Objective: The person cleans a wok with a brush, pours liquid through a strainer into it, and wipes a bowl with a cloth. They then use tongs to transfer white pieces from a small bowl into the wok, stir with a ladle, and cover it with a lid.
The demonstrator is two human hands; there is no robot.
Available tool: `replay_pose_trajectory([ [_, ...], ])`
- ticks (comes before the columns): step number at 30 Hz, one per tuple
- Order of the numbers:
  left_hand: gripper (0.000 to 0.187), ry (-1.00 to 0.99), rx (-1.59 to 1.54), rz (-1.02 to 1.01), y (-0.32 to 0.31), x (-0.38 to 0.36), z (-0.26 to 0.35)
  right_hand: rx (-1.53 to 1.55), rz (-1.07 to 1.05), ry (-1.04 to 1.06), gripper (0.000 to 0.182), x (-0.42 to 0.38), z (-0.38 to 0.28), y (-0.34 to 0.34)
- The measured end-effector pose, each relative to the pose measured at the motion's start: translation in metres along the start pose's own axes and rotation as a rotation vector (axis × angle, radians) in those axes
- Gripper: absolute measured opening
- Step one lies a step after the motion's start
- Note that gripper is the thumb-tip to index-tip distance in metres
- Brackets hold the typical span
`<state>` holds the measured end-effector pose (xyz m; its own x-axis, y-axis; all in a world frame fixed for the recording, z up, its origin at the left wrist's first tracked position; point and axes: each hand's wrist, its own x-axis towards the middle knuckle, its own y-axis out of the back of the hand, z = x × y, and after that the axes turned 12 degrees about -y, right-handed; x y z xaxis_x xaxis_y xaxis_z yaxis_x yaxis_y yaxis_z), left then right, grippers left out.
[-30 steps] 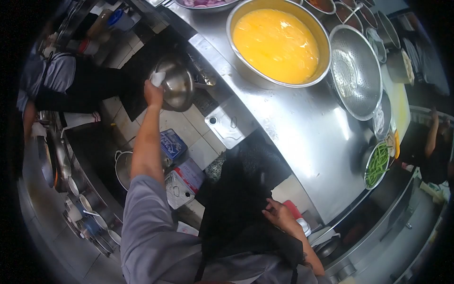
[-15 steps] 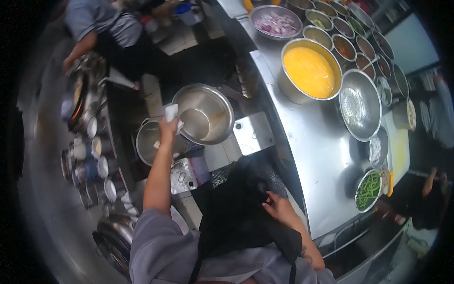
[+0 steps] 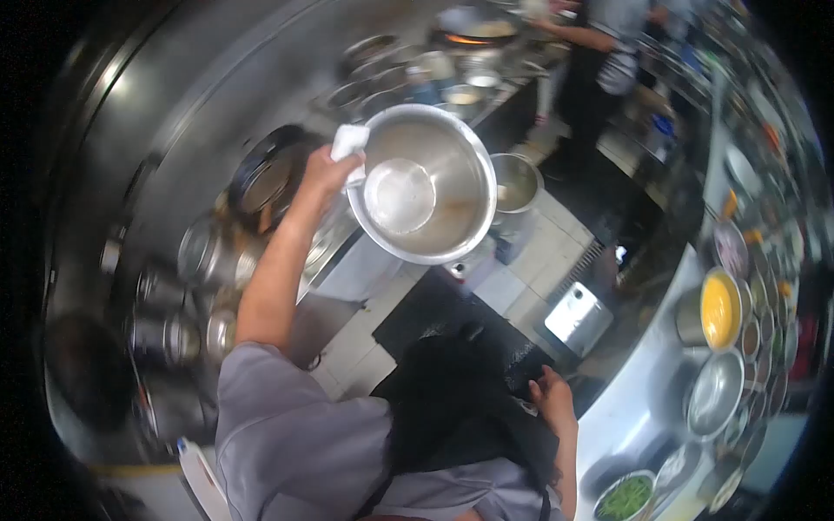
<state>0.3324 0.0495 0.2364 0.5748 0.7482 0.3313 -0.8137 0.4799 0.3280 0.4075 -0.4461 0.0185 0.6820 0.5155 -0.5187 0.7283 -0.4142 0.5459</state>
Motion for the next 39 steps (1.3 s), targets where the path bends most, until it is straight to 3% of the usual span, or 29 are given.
replay_pose_trajectory([
  [6,0.027,0.065,0.196,0.387,0.211,-0.052,0.0,-0.169,-0.045,0.18,0.044,0.025,-0.021,-0.014],
  [8,0.028,0.133,0.289,0.487,0.261,-0.082,0.021,-0.178,-0.134,0.21,0.044,0.038,-0.033,-0.019],
  [17,0.036,0.333,0.529,0.764,0.471,-0.203,0.008,-0.395,-0.132,0.402,0.042,0.086,-0.076,-0.081],
  [21,0.036,0.48,0.604,0.857,0.523,-0.242,-0.013,-0.431,-0.176,0.471,0.042,0.094,-0.116,-0.118],
  [23,0.033,0.503,0.644,0.871,0.598,-0.273,-0.096,-0.416,-0.222,0.48,0.045,0.107,-0.125,-0.14],
  [26,0.044,0.625,0.813,0.94,0.604,-0.285,-0.13,-0.488,-0.25,0.516,0.046,0.107,-0.159,-0.167],
  [29,0.042,0.564,0.723,1.055,0.625,-0.303,-0.181,-0.544,-0.279,0.47,0.046,0.09,-0.203,-0.188],
  [30,0.041,0.548,0.595,1.109,0.655,-0.323,-0.222,-0.544,-0.297,0.45,0.046,0.09,-0.21,-0.194],
  [33,0.045,0.484,0.174,1.39,0.636,-0.348,-0.232,-0.56,-0.339,0.417,0.045,0.083,-0.238,-0.207],
  [36,0.049,0.499,0.058,1.583,0.626,-0.396,-0.281,-0.577,-0.334,0.439,0.044,0.091,-0.246,-0.217],
  [37,0.051,0.611,0.033,1.706,0.602,-0.391,-0.268,-0.577,-0.325,0.454,0.044,0.097,-0.248,-0.221],
  [38,0.051,0.433,-0.072,1.729,0.608,-0.422,-0.317,-0.59,-0.322,0.492,0.043,0.1,-0.254,-0.225],
  [39,0.05,0.507,-0.096,1.765,0.594,-0.423,-0.312,-0.607,-0.32,0.53,0.042,0.103,-0.26,-0.227],
])
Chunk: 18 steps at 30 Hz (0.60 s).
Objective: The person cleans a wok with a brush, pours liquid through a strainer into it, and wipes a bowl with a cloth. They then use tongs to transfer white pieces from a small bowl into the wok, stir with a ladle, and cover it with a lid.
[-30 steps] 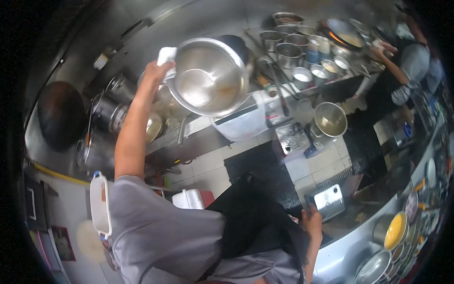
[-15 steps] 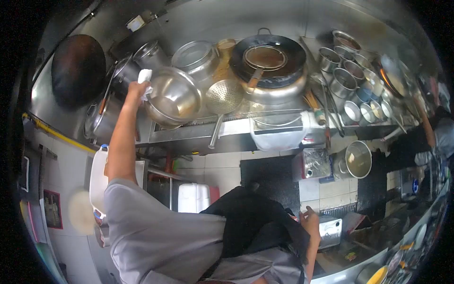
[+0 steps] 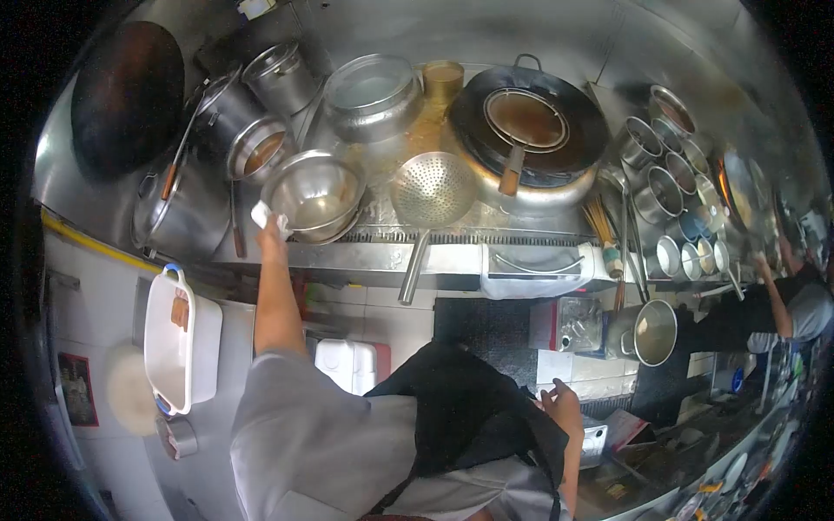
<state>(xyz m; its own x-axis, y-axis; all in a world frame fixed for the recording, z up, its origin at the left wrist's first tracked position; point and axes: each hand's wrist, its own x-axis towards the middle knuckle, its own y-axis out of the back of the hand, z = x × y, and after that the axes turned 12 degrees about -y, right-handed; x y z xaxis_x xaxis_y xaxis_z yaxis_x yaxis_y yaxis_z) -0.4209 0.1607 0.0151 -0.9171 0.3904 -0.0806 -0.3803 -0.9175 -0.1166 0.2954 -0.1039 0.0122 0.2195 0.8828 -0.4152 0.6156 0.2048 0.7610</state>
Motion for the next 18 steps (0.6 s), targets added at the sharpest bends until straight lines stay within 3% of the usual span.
replay_pose_trajectory([
  [2,0.049,0.117,0.053,0.082,0.0,-0.046,0.017,-0.01,0.014,0.071,0.04,0.017,-0.013,0.003],
  [5,0.051,-0.041,-0.212,0.055,0.016,-0.027,-0.048,-0.011,0.03,0.16,0.035,0.051,-0.055,0.014],
  [6,0.052,-0.009,-0.232,0.073,0.016,-0.026,-0.053,0.038,0.111,0.305,0.035,0.072,-0.061,0.01],
  [10,0.055,0.04,-0.309,0.021,0.012,-0.02,-0.069,0.186,0.086,0.305,0.037,0.131,-0.151,0.032],
  [11,0.052,0.09,-0.307,0.042,0.009,-0.021,-0.067,0.457,-0.071,0.147,0.042,0.137,-0.186,0.039],
  [13,0.05,0.079,-0.281,0.029,0.009,-0.017,-0.073,0.845,-0.224,0.025,0.046,0.161,-0.237,0.04],
  [15,0.048,0.084,-0.278,0.017,0.008,-0.018,-0.075,1.115,-0.363,-0.174,0.045,0.187,-0.281,0.036],
  [17,0.046,0.124,-0.257,0.003,0.012,-0.012,-0.083,1.43,-0.656,-0.288,0.038,0.204,-0.312,0.034],
  [18,0.046,0.127,-0.27,-0.016,0.014,-0.017,-0.081,1.466,-0.683,-0.239,0.035,0.219,-0.313,0.034],
])
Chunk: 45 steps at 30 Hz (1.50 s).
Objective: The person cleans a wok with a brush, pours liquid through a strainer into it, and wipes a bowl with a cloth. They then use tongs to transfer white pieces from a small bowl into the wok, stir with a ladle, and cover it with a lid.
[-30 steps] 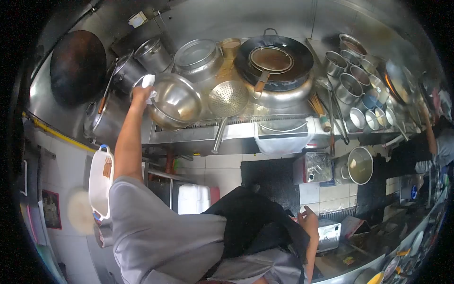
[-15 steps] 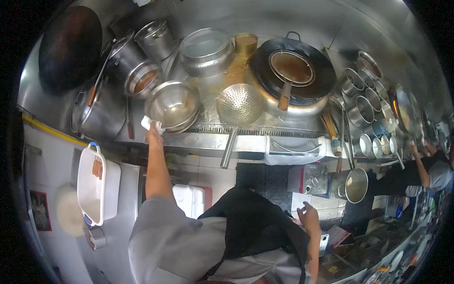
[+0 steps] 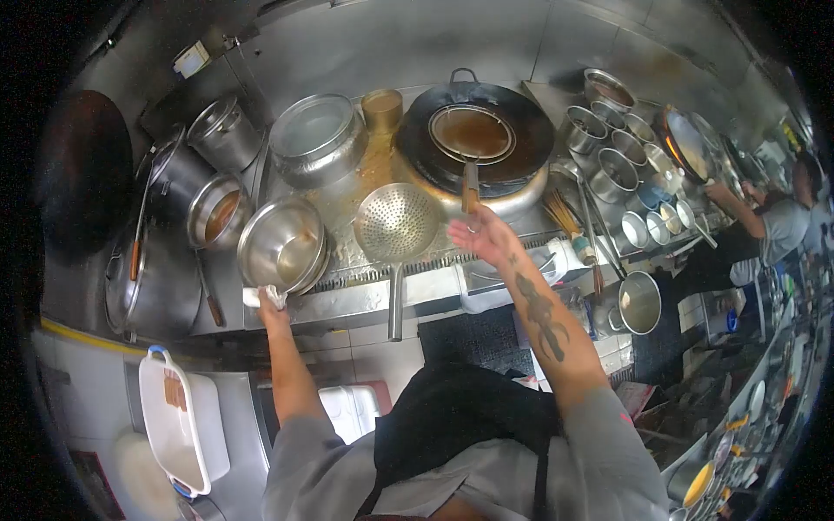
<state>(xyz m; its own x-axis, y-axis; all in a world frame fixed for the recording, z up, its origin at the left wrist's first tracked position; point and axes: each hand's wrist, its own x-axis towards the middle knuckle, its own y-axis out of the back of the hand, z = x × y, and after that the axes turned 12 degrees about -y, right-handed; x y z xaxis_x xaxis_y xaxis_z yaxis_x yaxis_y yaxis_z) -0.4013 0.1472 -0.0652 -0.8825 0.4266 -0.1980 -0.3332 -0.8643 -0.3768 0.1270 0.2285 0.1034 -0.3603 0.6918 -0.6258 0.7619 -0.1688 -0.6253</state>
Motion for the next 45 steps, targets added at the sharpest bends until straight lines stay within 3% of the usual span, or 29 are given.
replay_pose_trajectory([
  [4,0.041,0.01,-0.056,-0.043,0.015,-0.024,0.014,0.041,-0.158,-0.009,0.027,0.039,-0.025,0.031],
  [8,0.033,0.026,-0.054,-0.059,0.033,-0.049,0.037,0.068,-0.137,-0.058,0.025,0.031,-0.064,0.081],
  [11,0.031,0.056,-0.106,-0.063,0.039,-0.078,0.061,0.003,-0.236,-0.089,0.027,0.016,-0.089,0.105],
  [15,0.037,0.074,-0.233,-0.22,0.028,-0.139,0.092,-0.045,-0.095,0.027,0.034,-0.008,-0.098,0.09],
  [18,0.041,0.281,-0.337,-0.463,0.012,-0.201,0.099,0.009,-0.289,-0.034,0.034,0.004,-0.115,0.093],
  [19,0.049,0.302,-0.316,-0.445,-0.001,-0.228,0.098,0.003,-0.324,-0.048,0.031,0.012,-0.121,0.094],
  [22,0.051,0.37,-0.316,-0.42,-0.021,-0.294,0.072,0.129,-0.425,-0.157,0.027,0.044,-0.139,0.102],
  [23,0.052,0.416,-0.292,-0.46,-0.024,-0.314,0.059,0.122,-0.339,-0.093,0.023,0.04,-0.14,0.09],
  [26,0.055,0.542,-0.203,-0.513,-0.036,-0.371,0.028,0.118,-0.455,-0.415,0.019,0.07,-0.161,0.1],
  [30,0.054,0.622,-0.161,-0.62,-0.035,-0.387,-0.016,0.032,-0.463,-0.39,0.017,0.061,-0.166,0.099],
  [34,0.035,0.586,-0.119,-0.497,-0.047,-0.393,-0.023,-0.045,-0.392,-0.309,0.014,0.032,-0.168,0.1],
  [37,0.032,0.596,0.023,-0.736,-0.055,-0.373,-0.031,-0.087,-0.336,-0.249,0.013,0.011,-0.168,0.098],
  [38,0.032,0.589,0.092,-0.826,-0.059,-0.366,-0.034,-0.096,-0.317,-0.231,0.013,0.003,-0.168,0.095],
  [42,0.036,0.266,0.465,-0.851,-0.093,-0.362,-0.051,-0.065,-0.335,-0.18,0.013,-0.026,-0.162,0.088],
  [45,0.045,-0.25,0.81,-0.987,-0.108,-0.345,-0.088,-0.072,-0.353,-0.154,0.014,-0.04,-0.156,0.088],
])
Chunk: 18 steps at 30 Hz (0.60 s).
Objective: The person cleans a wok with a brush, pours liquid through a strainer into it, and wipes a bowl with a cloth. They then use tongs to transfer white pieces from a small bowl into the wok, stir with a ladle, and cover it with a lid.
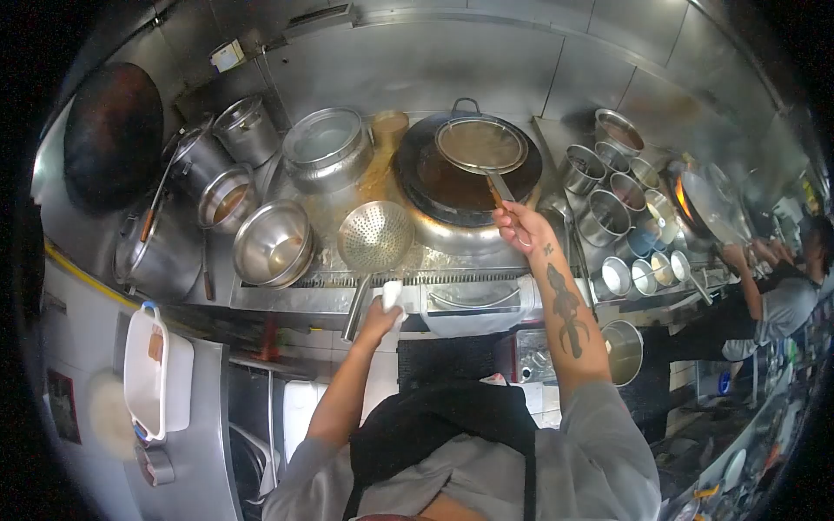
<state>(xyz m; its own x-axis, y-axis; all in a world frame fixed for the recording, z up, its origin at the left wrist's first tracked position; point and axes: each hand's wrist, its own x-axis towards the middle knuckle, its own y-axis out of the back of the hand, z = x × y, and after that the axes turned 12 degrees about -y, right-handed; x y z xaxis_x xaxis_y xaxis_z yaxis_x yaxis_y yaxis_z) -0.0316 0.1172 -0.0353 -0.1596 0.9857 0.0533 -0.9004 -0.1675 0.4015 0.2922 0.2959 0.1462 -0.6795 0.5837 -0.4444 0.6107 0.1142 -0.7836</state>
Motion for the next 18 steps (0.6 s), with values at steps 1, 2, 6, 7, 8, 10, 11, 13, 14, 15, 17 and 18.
replay_pose_trajectory([
  [1,0.046,-0.133,0.166,0.015,-0.007,0.006,-0.009,-0.016,-0.002,0.023,0.014,-0.004,0.004,-0.002],
  [2,0.047,-0.177,0.356,0.002,-0.011,0.008,-0.013,-0.036,-0.006,0.045,0.014,-0.006,0.006,-0.005],
  [6,0.045,-0.122,0.583,-0.106,-0.019,0.009,-0.003,-0.015,0.011,0.077,0.014,-0.011,0.025,-0.006],
  [7,0.045,-0.149,0.58,-0.08,-0.019,0.009,0.006,-0.02,0.019,0.089,0.013,-0.012,0.029,-0.005],
  [8,0.045,-0.173,0.577,-0.054,-0.019,0.011,0.013,-0.026,0.027,0.098,0.013,-0.013,0.032,-0.002],
  [10,0.042,-0.168,0.602,-0.079,-0.018,0.013,0.009,-0.032,0.036,0.1,0.014,-0.014,0.038,-0.002],
  [11,0.042,-0.156,0.598,-0.111,-0.02,0.012,0.005,-0.04,0.044,0.099,0.014,-0.015,0.04,-0.004],
  [13,0.04,-0.132,0.591,-0.157,-0.02,0.02,0.003,-0.067,0.048,0.097,0.014,-0.012,0.045,-0.01],
  [14,0.046,-0.092,0.519,-0.191,-0.02,0.026,0.001,-0.076,0.024,0.085,0.014,-0.01,0.048,-0.011],
  [15,0.046,-0.09,0.516,-0.176,-0.02,0.029,-0.001,-0.091,0.017,0.069,0.015,-0.005,0.05,-0.015],
  [17,0.047,-0.085,0.516,-0.151,-0.023,0.032,-0.009,-0.115,0.003,0.039,0.015,0.008,0.059,-0.024],
  [18,0.053,-0.064,0.523,-0.169,-0.028,0.037,-0.018,-0.151,-0.025,0.03,0.016,0.018,0.063,-0.026],
])
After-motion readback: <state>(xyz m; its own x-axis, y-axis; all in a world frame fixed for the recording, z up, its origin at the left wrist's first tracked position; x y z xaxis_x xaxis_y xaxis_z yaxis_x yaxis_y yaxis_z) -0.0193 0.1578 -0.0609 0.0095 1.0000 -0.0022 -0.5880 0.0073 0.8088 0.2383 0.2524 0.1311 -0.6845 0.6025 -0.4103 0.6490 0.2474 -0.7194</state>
